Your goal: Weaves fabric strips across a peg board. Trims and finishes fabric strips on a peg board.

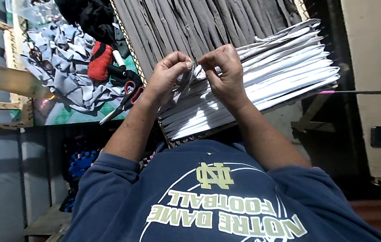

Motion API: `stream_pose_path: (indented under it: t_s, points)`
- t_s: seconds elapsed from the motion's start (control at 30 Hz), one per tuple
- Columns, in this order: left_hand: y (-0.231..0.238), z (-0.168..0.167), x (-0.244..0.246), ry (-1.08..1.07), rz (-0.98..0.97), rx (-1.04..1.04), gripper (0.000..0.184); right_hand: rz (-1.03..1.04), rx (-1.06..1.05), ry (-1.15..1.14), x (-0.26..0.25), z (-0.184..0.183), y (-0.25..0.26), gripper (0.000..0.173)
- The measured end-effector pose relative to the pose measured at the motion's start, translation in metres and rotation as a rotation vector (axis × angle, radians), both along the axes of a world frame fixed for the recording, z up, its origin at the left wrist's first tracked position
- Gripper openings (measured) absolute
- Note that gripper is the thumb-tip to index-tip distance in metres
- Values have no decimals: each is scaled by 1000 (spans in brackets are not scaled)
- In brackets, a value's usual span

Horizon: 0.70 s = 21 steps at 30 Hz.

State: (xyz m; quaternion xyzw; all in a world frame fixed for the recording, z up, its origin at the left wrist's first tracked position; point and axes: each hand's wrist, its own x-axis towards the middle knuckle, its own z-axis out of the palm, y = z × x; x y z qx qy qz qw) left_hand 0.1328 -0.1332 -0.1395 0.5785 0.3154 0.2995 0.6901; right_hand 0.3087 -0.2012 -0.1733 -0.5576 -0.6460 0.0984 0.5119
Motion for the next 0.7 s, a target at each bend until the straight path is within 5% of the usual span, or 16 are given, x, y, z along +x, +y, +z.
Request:
stream_pose_path:
  t_s: [0.7]
  points:
    - [-3,3,1,10,21,-16,13,-2,-3,-34,-1,5,-1,17]
